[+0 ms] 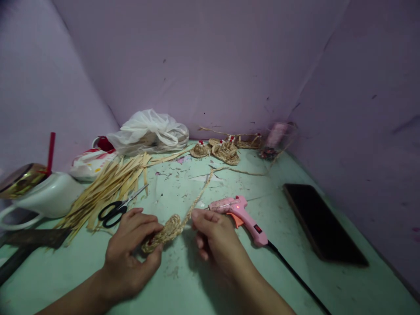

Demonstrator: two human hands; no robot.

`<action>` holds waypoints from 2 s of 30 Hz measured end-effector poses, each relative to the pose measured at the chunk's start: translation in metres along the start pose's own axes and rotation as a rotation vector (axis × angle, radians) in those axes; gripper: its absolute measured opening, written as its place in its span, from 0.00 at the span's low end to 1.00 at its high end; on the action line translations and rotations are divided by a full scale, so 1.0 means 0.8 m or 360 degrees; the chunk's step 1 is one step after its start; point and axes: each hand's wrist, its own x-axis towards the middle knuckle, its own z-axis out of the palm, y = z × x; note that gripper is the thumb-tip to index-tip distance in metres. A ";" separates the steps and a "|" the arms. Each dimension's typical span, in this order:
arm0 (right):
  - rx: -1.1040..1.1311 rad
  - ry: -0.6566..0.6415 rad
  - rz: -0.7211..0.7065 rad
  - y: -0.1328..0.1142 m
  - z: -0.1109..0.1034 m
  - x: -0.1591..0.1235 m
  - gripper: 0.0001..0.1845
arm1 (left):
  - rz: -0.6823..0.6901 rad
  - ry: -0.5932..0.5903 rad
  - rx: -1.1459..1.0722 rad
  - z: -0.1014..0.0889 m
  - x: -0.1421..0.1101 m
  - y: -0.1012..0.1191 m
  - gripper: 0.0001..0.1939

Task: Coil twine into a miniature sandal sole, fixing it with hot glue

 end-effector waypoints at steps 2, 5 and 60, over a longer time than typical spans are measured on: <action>-0.0007 -0.0026 0.0018 0.001 -0.002 0.001 0.16 | -0.0014 -0.0005 -0.0014 0.000 0.000 0.001 0.12; -0.0140 0.0017 -0.0094 0.000 -0.006 0.001 0.16 | -0.0019 -0.0025 -0.0024 0.000 0.001 0.002 0.11; -0.0835 -0.0523 -0.0374 -0.003 -0.031 0.003 0.03 | 0.0756 -0.0509 0.0003 -0.004 0.000 -0.001 0.08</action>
